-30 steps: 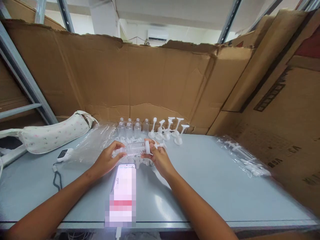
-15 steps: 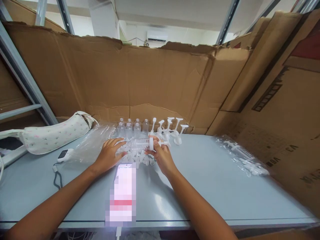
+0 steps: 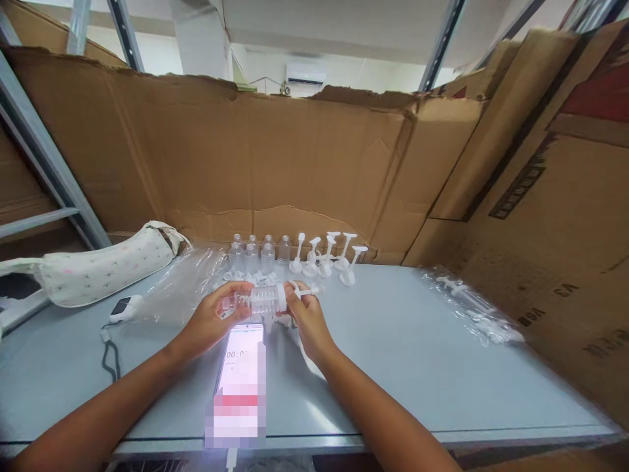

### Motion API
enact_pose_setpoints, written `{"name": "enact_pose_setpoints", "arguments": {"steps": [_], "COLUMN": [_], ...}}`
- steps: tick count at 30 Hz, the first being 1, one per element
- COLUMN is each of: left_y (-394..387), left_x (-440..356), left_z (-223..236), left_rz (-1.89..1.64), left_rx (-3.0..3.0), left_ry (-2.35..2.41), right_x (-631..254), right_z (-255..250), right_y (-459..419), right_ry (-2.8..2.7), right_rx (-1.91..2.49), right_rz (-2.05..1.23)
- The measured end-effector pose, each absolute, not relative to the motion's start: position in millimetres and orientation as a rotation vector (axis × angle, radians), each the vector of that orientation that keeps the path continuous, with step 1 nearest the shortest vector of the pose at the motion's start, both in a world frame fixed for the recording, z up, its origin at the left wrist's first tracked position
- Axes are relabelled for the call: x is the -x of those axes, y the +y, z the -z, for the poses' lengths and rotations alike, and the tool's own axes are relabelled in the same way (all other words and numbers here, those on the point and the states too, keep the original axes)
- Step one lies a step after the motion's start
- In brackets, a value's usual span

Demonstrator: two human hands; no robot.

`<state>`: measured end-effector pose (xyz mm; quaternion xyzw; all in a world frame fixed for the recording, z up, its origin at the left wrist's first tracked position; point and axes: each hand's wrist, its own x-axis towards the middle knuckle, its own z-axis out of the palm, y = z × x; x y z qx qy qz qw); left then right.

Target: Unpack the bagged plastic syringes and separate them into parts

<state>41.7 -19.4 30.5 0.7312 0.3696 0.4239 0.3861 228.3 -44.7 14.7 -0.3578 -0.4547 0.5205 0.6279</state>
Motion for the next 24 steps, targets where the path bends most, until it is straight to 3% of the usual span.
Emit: {"name": "enact_pose_setpoints", "arguments": {"steps": [6, 14, 24], "left_y": [-11, 41, 96], "left_x": [-48, -74, -135], "left_z": [-44, -60, -52], "left_rz": [-1.088, -1.141, -0.996], "left_rx": [-1.76, -2.433, -3.127], "left_ry": [0.909, 1.157, 1.275], "right_x": [-259, -365, -365], "right_z": [-31, -25, 14], "right_y": [-27, 8, 33], "right_ry": [-0.993, -1.121, -1.317], "right_rx": [0.841, 1.446, 1.682], "right_rz": [-0.957, 0.009, 0.146]}}
